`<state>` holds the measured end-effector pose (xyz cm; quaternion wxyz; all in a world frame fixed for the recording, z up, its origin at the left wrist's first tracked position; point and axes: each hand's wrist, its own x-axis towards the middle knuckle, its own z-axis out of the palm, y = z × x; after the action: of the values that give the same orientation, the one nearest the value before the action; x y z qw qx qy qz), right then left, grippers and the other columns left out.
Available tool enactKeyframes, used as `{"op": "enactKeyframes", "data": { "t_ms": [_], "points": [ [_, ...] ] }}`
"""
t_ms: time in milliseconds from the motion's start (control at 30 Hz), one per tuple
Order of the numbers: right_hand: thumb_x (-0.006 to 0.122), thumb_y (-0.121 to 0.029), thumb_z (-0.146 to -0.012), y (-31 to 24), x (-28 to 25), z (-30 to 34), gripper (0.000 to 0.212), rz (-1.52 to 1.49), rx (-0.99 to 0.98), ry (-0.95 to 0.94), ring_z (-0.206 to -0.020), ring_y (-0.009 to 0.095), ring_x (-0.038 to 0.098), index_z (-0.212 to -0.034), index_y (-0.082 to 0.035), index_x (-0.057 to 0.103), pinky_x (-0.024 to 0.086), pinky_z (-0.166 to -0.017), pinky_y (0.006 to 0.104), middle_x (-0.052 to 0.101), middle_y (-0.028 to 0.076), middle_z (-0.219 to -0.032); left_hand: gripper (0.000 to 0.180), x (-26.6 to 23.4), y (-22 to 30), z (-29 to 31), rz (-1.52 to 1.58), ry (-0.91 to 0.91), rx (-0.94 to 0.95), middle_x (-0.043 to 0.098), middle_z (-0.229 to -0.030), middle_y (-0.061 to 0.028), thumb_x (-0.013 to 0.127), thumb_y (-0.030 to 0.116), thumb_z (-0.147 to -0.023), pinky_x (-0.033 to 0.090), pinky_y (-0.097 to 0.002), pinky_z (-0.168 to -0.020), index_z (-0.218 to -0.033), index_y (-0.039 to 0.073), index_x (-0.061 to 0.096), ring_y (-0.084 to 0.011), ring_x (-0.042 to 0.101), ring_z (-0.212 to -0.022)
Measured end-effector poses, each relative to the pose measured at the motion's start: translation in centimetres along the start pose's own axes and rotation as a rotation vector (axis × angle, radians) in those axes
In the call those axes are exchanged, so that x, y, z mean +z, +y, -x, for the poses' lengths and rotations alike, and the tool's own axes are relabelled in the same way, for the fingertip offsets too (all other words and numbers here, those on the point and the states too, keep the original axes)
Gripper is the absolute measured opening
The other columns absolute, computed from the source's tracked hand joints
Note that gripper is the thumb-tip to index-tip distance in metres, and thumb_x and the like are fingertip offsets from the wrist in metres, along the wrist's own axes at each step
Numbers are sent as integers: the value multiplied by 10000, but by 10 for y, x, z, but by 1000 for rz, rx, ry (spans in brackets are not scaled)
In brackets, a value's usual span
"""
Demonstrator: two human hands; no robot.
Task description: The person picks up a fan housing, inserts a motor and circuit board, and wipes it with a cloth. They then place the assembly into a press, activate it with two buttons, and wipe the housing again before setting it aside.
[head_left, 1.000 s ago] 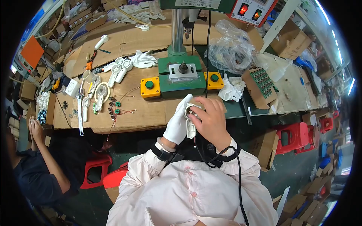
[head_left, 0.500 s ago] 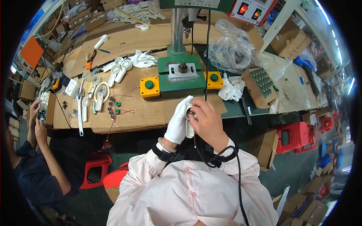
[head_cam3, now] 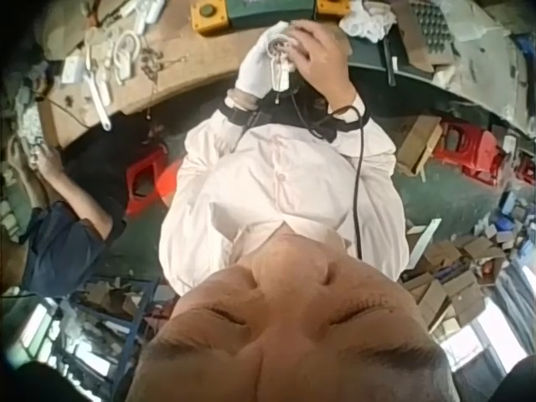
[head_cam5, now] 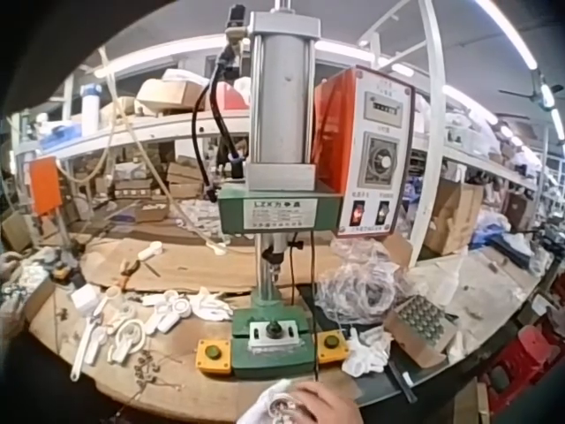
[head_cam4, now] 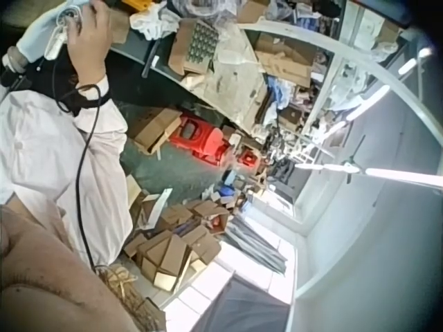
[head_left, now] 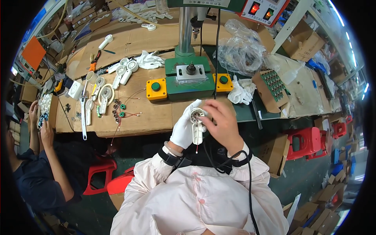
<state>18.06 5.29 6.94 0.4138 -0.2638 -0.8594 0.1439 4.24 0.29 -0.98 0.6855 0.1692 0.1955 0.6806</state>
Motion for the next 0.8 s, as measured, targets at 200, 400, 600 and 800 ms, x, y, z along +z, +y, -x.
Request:
{"op": "enactKeyframes", "data": {
  "t_ms": [200, 400, 600, 800],
  "points": [
    [690, -23, -783, 18, -12, 7, 178, -50, 63, 89, -912, 288, 622, -958, -18, 657, 491, -809, 342, 640, 117, -1006, 476, 5, 6, 2, 138, -108, -85, 586, -1138, -101, 387, 370, -1015, 508, -345, -732, -1417, 116, 392, -209, 574, -898],
    [675, -21, -796, 20, -11, 15, 137, -3, 46, 74, -892, 288, 624, -932, -30, 660, 485, -790, 348, 649, 110, -947, 488, 9, 5, 2, 208, -65, -118, 593, -1070, -114, 388, 419, -1012, 503, -346, -668, -1394, 117, 410, -217, 568, -841],
    [678, -24, -786, 23, -7, 13, 128, 35, 11, 58, -887, 284, 623, -911, -42, 660, 476, -786, 360, 653, 92, -939, 498, 9, 7, 0, 221, -40, -130, 595, -1070, -117, 394, 422, -1009, 504, -341, -663, -1387, 98, 412, -217, 572, -844],
    [683, -21, -773, 23, -6, 13, 130, 41, -6, 55, -885, 283, 622, -899, -43, 659, 469, -797, 378, 656, 82, -921, 513, 9, 6, -1, 234, -27, -133, 602, -1065, -113, 397, 417, -1009, 514, -344, -670, -1386, 69, 409, -212, 585, -863]
  ]
}}
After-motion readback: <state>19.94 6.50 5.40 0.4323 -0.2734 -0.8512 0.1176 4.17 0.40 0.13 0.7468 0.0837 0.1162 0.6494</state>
